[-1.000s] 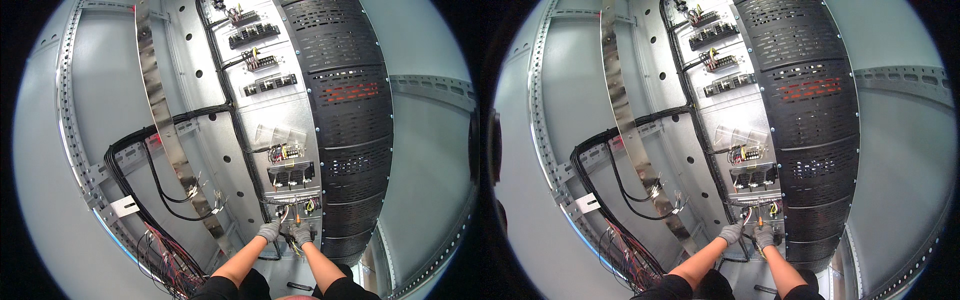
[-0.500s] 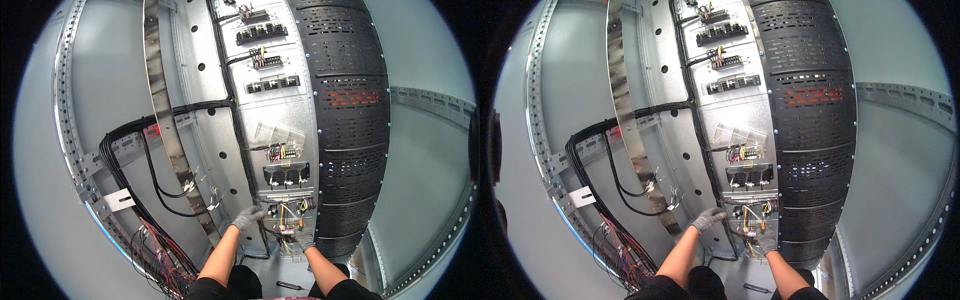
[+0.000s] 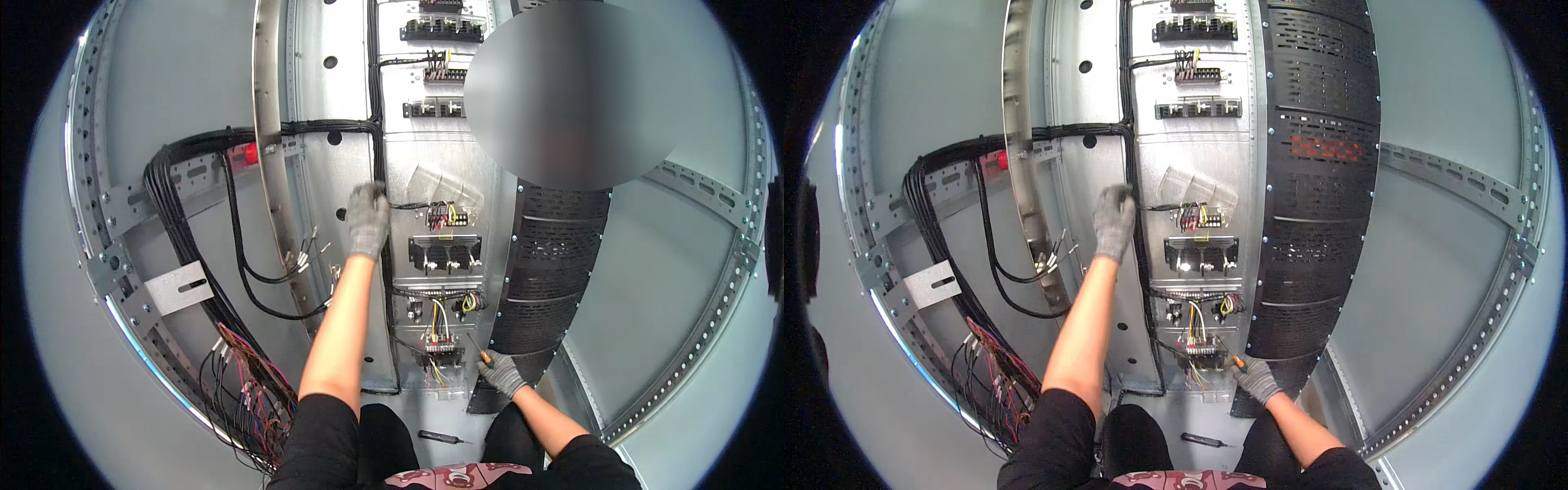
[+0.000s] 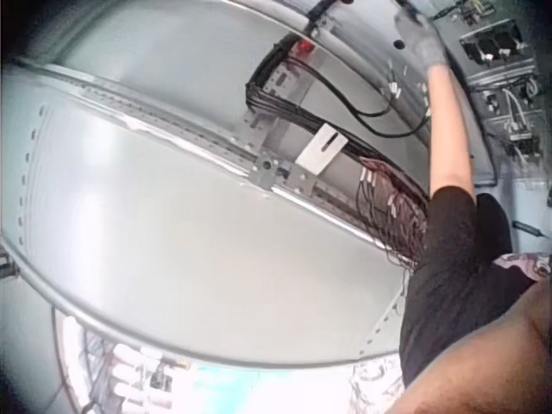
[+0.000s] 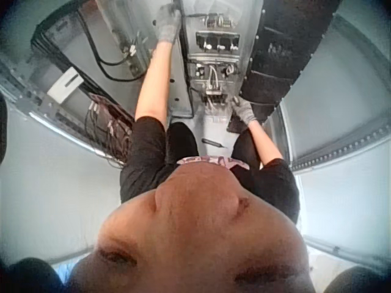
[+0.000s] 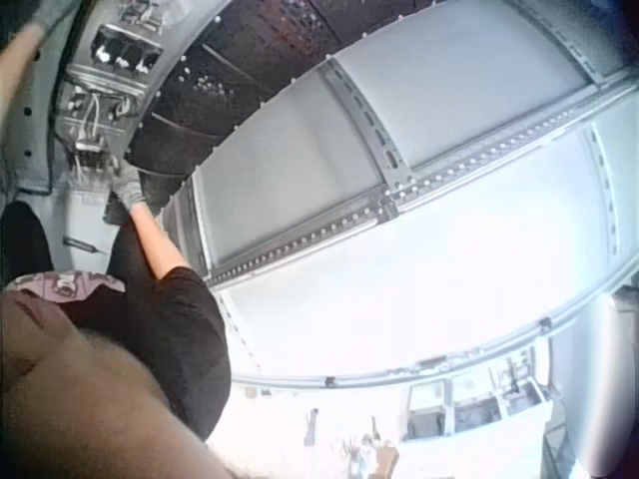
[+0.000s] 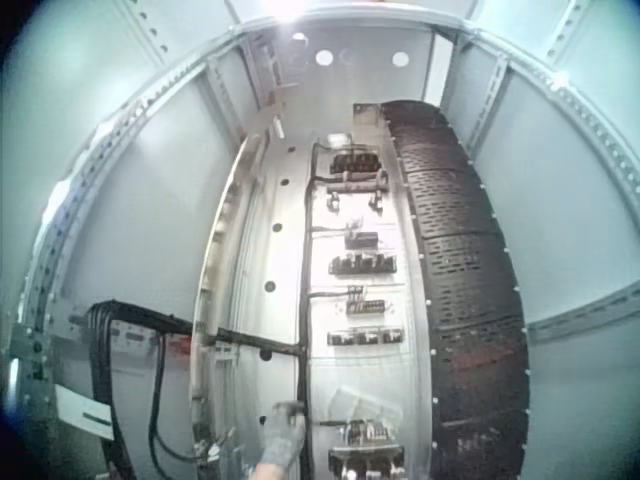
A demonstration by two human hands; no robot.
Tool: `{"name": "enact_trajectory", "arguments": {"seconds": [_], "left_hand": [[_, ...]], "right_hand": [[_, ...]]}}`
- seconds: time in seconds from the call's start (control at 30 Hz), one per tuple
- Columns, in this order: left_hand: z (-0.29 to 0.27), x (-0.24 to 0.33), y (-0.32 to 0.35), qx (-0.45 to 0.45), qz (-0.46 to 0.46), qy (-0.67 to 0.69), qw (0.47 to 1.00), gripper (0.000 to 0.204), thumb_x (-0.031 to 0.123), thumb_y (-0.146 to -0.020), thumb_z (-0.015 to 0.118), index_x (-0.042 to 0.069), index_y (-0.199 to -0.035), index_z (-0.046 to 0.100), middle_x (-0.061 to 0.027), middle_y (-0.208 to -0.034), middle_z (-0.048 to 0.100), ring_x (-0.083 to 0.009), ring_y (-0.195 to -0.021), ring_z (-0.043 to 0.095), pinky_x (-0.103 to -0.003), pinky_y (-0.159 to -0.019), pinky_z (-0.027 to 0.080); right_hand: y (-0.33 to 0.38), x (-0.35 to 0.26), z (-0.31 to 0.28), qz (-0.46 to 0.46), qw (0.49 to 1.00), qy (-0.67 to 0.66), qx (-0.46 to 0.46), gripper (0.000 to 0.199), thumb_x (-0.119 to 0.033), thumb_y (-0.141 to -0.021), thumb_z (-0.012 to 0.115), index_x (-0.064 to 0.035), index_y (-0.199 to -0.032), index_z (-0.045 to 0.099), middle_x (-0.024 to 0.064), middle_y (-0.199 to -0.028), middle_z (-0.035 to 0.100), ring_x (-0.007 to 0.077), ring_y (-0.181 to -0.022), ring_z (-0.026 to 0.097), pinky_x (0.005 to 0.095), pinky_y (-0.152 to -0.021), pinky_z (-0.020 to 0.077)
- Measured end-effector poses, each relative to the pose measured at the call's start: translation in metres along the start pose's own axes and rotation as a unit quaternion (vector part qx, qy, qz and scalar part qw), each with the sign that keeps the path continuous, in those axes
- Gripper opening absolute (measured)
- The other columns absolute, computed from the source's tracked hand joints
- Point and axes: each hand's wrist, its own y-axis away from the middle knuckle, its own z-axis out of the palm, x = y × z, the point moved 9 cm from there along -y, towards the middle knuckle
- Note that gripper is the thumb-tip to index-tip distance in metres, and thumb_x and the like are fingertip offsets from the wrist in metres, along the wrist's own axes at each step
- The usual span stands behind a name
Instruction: The person uses a screwdriver to connect and secure wires to terminal blocks inside a metallic enclosure. They repeatedly tighten screws on multiple terminals while routing and organizing the wires.
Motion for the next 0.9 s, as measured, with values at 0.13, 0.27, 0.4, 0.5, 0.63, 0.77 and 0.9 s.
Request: {"name": "enact_trajectory", "arguments": {"seconds": [0.13,0.27,0.4,0.5,0.63,0.77,0.9], "left_hand": [[0.016,0.005,-0.048,-0.011,0.041,-0.166,0.985,0.036,0.019,-0.078,0.061,0.008,-0.112,0.059,-0.016,-0.114,0.055,-0.0327,-0.107,0.052,-0.042,-0.097,0.041],[0.026,-0.029,-0.096,-0.044,0.089,-0.337,0.936,0.058,0.021,-0.076,0.062,0.005,-0.13,0.048,-0.0151,-0.135,0.046,-0.0305,-0.127,0.041,-0.04,-0.106,0.034],[0.025,-0.016,-0.13,-0.066,0.098,-0.408,0.905,0.06,0.012,-0.077,0.058,0.008,-0.136,0.044,-0.0121,-0.141,0.043,-0.0273,-0.134,0.036,-0.042,-0.111,0.028],[0.021,-0.038,-0.167,-0.058,0.118,-0.464,0.876,0.055,0.018,-0.077,0.06,0.011,-0.13,0.049,-0.0089,-0.134,0.05,-0.0274,-0.126,0.045,-0.04,-0.108,0.032],[0.057,-0.015,-0.183,-0.125,0.087,-0.444,0.883,0.043,0.022,-0.074,0.073,0.013,-0.113,0.058,-0.0117,-0.112,0.062,-0.0291,-0.11,0.056,-0.041,-0.095,0.043],[0.05,-0.029,-0.183,-0.083,0.188,-0.409,0.889,0.037,0.025,-0.07,0.076,0.013,-0.102,0.063,-0.009,-0.096,0.067,-0.0292,-0.097,0.06,-0.041,-0.087,0.047],[0.053,-0.02,-0.174,-0.061,0.173,-0.429,0.885,0.04,0.019,-0.067,0.077,0.012,-0.104,0.062,-0.0107,-0.098,0.065,-0.0303,-0.096,0.061,-0.041,-0.086,0.046]], "right_hand": [[0.015,-0.015,-0.027,-0.01,0.995,0.099,-0.016,0.021,-0.021,-0.086,0.062,-0.0053,-0.099,0.063,0.0193,-0.073,0.062,0.0372,-0.065,0.06,0.0402,-0.06,0.0484],[0.019,0.006,-0.007,0.0,0.993,0.099,-0.064,0.021,-0.022,-0.086,0.061,-0.0056,-0.099,0.063,0.021,-0.078,0.063,0.0395,-0.072,0.061,0.0415,-0.064,0.0489],[0.038,0.078,0.033,0.049,0.972,0.155,-0.167,0.03,-0.031,-0.088,0.059,-0.0091,-0.108,0.062,0.0208,-0.088,0.065,0.0402,-0.081,0.062,0.0418,-0.07,0.0503],[0.035,0.083,0.064,0.045,0.959,0.109,-0.257,0.031,-0.031,-0.09,0.057,-0.0104,-0.112,0.062,0.018,-0.09,0.067,0.0372,-0.082,0.064,0.0419,-0.072,0.0502],[0.055,0.11,0.109,-0.043,0.91,0.143,-0.386,0.025,-0.031,-0.088,0.057,-0.0132,-0.105,0.062,0.0165,-0.087,0.066,0.0355,-0.079,0.064,0.0419,-0.069,0.0492],[0.095,0.11,0.153,0.063,0.814,0.067,-0.574,0.032,-0.037,-0.097,0.041,-0.009,-0.101,0.057,0.0183,-0.09,0.062,0.033,-0.088,0.061,0.0425,-0.074,0.0462],[0.102,0.106,0.134,-0.013,0.818,0.066,-0.571,0.032,-0.036,-0.093,0.049,-0.0134,-0.112,0.06,0.0153,-0.096,0.064,0.0349,-0.091,0.062,0.0435,-0.077,0.0483]]}}
